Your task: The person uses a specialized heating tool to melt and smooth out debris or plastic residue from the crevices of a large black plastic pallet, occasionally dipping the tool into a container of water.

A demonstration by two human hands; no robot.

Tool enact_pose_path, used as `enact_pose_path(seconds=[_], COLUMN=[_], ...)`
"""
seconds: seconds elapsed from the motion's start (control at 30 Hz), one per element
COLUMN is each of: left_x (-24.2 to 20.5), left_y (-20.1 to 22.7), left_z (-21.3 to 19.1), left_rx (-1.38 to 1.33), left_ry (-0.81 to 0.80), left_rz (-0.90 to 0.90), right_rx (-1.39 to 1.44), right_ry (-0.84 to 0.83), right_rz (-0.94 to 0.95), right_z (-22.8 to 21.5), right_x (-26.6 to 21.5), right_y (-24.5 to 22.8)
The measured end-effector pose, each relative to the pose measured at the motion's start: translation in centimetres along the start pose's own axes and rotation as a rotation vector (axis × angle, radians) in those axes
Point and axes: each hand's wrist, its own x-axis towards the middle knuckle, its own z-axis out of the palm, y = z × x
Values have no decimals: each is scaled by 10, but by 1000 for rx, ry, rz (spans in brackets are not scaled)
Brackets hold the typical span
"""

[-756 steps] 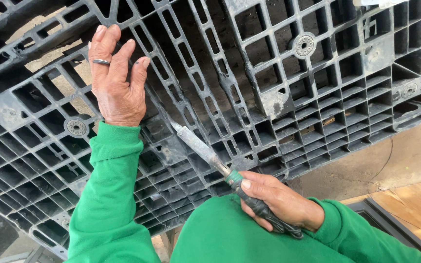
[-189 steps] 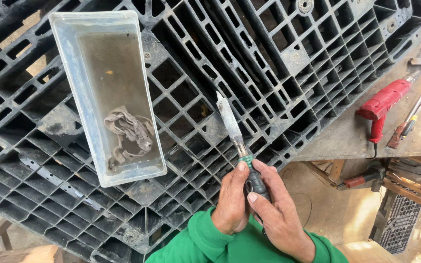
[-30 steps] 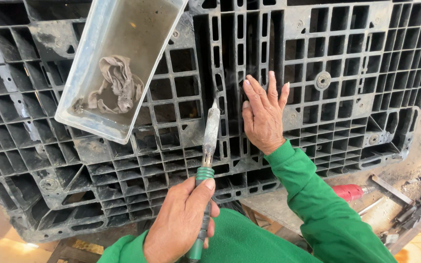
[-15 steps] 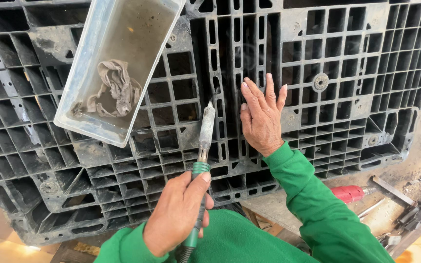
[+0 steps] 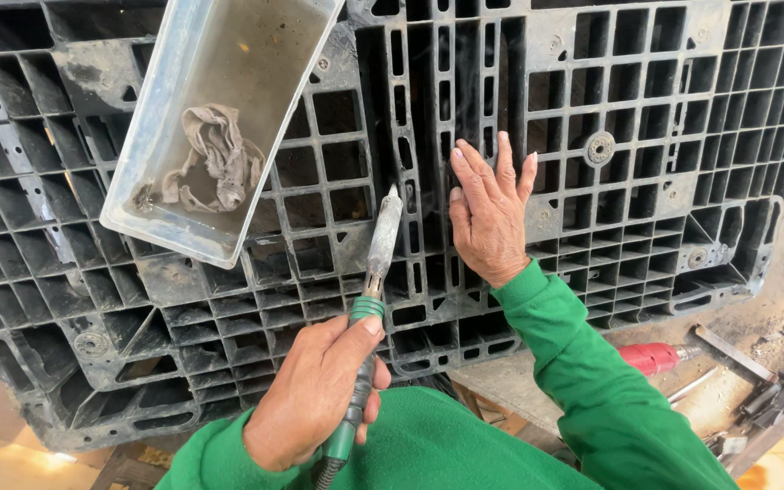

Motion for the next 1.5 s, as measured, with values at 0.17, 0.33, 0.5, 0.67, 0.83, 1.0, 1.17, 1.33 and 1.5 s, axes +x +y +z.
enact_pose_path(seconds=[0.17,0.33,0.5,0.67,0.83,1.0,1.17,1.33,1.5], left_x=[-3,-2,-9,14,51,65,68,107,134], left_y=[-8,-28,-57,-67,-97,-120,-94,-35,-23], left_z=[5,16,37,63,79,72,33,-25,-40], left_rx=[11,78,82,275,456,424,880,1013,1142], left_ry=[19,43,49,-15,98,-6,392,831,859], left_rz=[40,126,297,953,1063,1110,1373,1452,1390], right_rx=[22,64,845,1431,1644,1357,1129,1098,842], right_ry=[-8,31,423,122,177,103,87,-195,-423], right_rz=[8,30,244,748,949,762,832,870,706], right_z=[-3,-2,-19,-56,-64,-67,-50,-58,-71], right_x=[-1,-2,-33,-155,-164,-150,-153,-148,-119], right_y=[-2,0,1,-79,-129,-125,-101,-79,-78])
